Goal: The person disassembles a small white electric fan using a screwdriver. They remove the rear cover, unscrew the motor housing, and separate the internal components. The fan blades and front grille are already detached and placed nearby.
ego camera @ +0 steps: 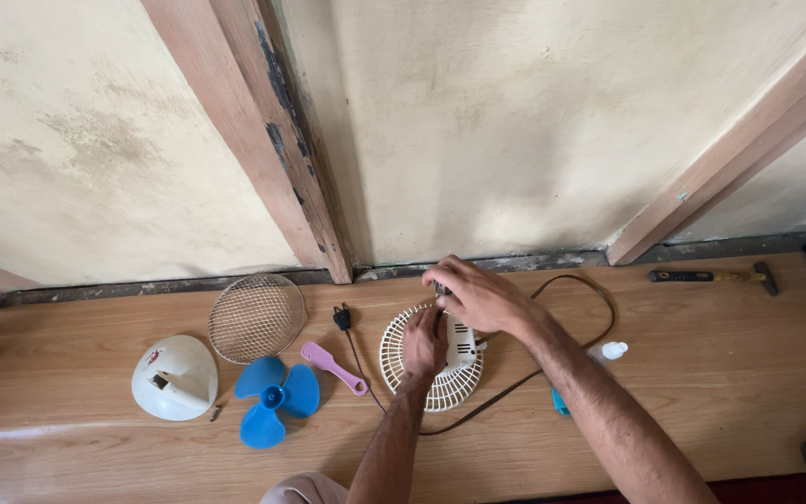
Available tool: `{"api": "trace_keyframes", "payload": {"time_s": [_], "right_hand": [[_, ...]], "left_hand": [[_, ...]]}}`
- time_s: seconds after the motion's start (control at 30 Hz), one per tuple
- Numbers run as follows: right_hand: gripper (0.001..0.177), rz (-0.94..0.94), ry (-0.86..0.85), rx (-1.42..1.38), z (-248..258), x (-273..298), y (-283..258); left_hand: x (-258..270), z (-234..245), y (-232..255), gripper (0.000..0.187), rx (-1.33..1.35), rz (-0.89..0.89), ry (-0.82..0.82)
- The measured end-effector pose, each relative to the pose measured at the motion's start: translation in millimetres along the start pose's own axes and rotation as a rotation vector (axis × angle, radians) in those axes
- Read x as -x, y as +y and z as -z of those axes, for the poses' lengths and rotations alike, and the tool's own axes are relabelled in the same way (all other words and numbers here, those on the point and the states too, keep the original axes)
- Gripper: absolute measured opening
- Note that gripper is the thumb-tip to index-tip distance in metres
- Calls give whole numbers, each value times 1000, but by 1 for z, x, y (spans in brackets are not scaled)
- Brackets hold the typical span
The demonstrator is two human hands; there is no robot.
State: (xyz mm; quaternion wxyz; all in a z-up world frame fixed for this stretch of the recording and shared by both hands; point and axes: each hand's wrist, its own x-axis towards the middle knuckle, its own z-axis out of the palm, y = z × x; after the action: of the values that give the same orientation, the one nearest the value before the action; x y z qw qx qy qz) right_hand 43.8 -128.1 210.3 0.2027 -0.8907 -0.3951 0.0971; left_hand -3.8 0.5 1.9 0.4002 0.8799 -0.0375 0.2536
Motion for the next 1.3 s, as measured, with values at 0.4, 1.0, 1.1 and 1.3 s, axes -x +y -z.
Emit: {"api": "trace_keyframes", "payload": {"time_s": [0.4, 1.0, 1.1, 1.3], "right_hand": [[65, -59, 758, -59, -54, -8, 6], [47, -49, 295, -983, -35, 2, 26], [39, 45, 425, -765, -47, -3, 30], [53, 9, 689, -264, -67, -9, 29]], "left_hand": [[-4, 9, 12, 18, 48, 163, -64], [-3, 8, 6, 18, 8, 64, -90], [-5, 6, 6, 18, 2, 93, -103], [-2, 7, 9, 16, 23, 122, -52]]}}
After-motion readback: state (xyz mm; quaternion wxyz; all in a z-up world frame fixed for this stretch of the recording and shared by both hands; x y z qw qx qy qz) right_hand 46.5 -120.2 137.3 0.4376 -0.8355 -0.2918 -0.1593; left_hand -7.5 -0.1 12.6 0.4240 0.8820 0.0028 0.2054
